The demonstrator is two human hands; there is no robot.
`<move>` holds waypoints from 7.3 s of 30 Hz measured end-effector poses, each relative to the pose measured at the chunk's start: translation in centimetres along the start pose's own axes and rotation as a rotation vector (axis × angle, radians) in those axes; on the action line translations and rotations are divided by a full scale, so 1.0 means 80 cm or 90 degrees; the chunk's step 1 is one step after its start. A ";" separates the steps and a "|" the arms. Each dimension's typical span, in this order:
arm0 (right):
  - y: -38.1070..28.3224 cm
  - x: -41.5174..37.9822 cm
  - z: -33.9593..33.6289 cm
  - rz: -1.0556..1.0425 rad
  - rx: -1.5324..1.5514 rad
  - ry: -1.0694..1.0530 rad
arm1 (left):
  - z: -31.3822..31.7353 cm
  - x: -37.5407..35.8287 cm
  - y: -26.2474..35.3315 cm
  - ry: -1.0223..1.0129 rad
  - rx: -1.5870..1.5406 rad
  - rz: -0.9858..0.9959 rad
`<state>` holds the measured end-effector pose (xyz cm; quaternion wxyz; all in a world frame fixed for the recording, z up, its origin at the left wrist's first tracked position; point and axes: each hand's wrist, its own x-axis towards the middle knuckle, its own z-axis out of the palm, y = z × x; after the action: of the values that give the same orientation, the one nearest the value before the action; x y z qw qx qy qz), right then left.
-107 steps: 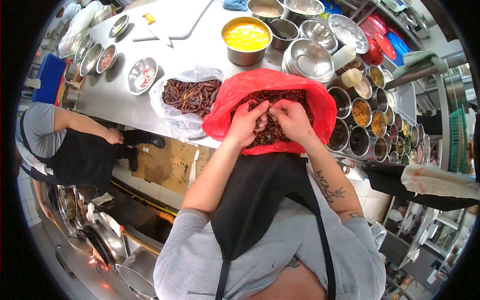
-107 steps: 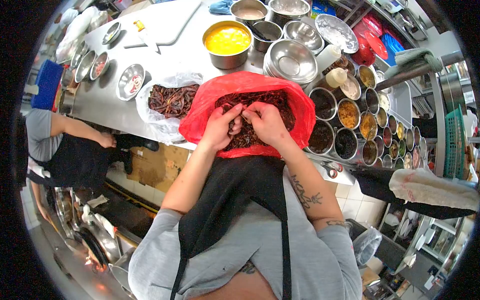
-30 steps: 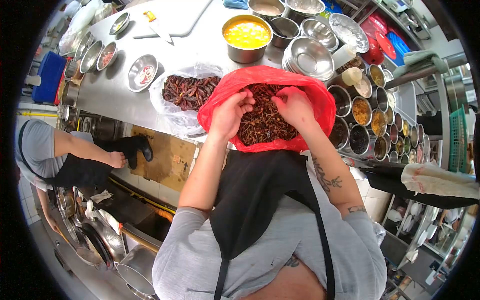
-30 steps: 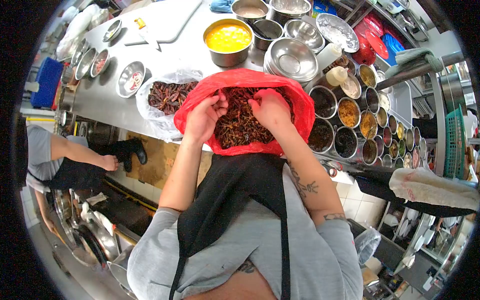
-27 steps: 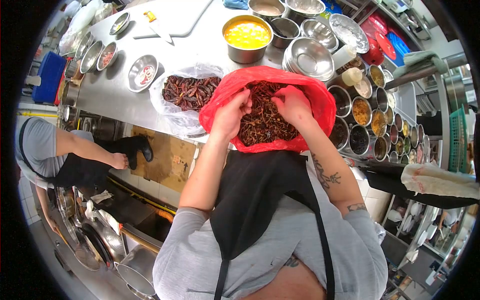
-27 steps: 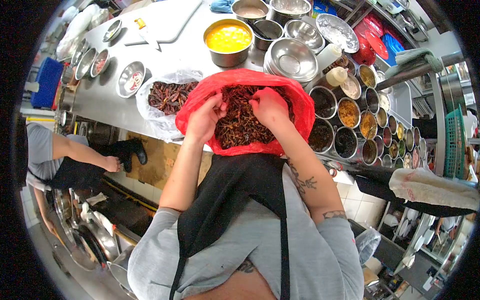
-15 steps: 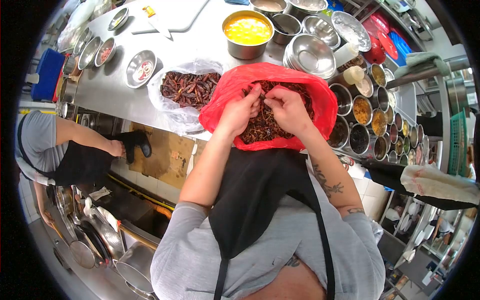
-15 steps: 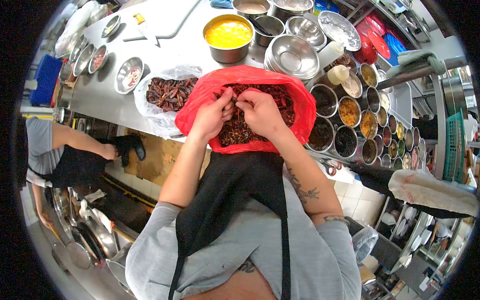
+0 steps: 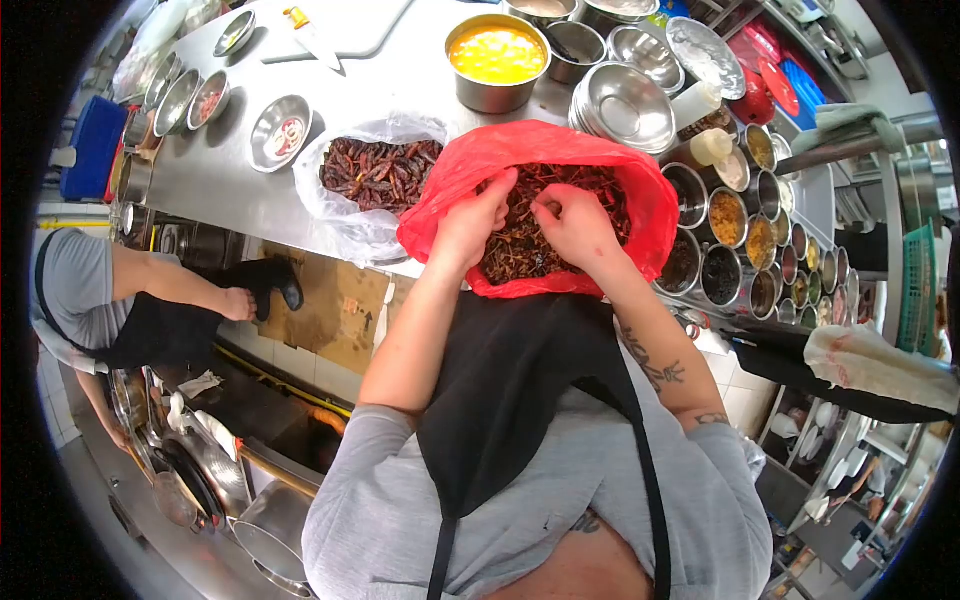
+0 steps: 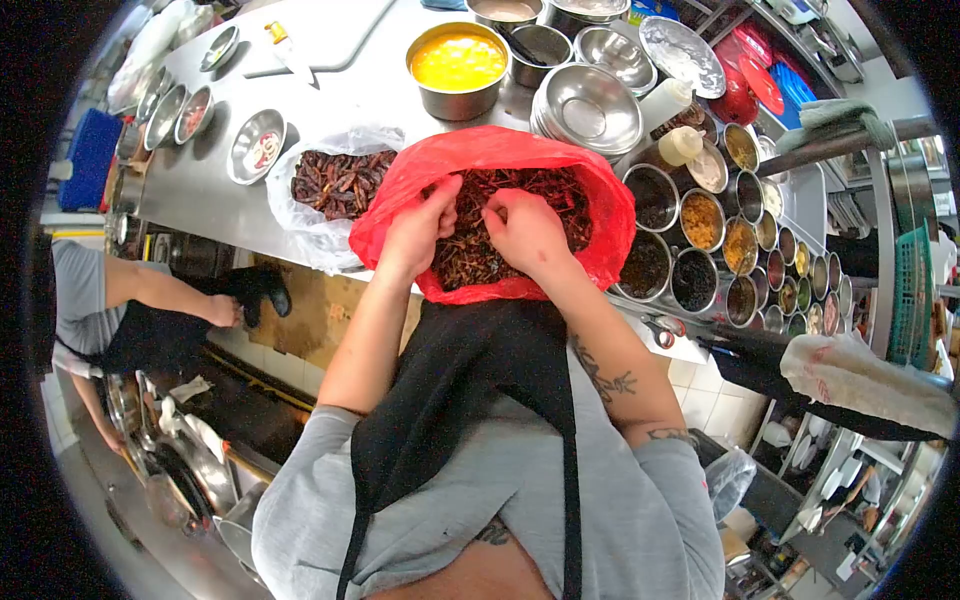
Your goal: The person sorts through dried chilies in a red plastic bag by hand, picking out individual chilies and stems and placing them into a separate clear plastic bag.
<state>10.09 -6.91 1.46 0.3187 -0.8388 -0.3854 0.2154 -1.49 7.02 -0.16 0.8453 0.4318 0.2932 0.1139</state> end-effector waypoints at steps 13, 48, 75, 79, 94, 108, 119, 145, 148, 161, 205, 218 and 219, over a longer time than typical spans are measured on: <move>0.003 -0.008 -0.009 0.004 0.629 0.020 | 0.018 0.001 -0.002 -0.129 -0.270 -0.042; -0.026 -0.008 0.029 -0.089 -0.266 -0.186 | 0.000 -0.021 0.018 0.068 -0.148 0.008; -0.006 -0.014 0.003 -0.066 -0.046 -0.109 | -0.012 -0.029 0.029 0.025 0.015 0.069; 0.003 -0.006 -0.014 0.046 0.306 -0.087 | -0.005 -0.032 0.029 -0.033 0.246 0.149; -0.004 -0.008 -0.026 0.177 0.787 -0.234 | 0.003 -0.025 0.025 -0.129 0.518 0.441; 0.005 -0.011 -0.022 0.066 0.355 0.007 | 0.014 -0.020 -0.004 -0.024 0.960 0.107; -0.016 -0.017 -0.026 0.008 0.312 -0.114 | -0.001 -0.014 0.013 -0.132 0.050 -0.056; -0.022 0.007 -0.016 -0.126 -0.321 -0.075 | -0.003 -0.009 0.030 -0.004 -0.308 -0.004; -0.012 0.020 -0.055 -0.083 0.000 -0.169 | 0.004 -0.011 0.035 -0.010 -0.309 -0.024; 0.021 0.008 -0.039 -0.052 0.161 -0.108 | 0.003 -0.009 0.019 -0.035 -0.254 -0.066; 0.024 0.007 -0.055 0.191 0.775 -0.241 | 0.015 -0.019 0.031 -0.085 0.469 0.392; 0.004 0.007 -0.029 0.119 -0.148 -0.181 | 0.005 -0.023 0.022 -0.045 -0.090 -0.008; 0.007 0.005 -0.028 0.104 -0.137 -0.174 | 0.004 -0.024 0.020 -0.036 -0.088 -0.008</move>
<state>11.97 -7.66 2.56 0.1531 -0.8593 -0.3769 0.3099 -2.73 6.92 2.05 0.8815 0.3740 0.2635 0.1165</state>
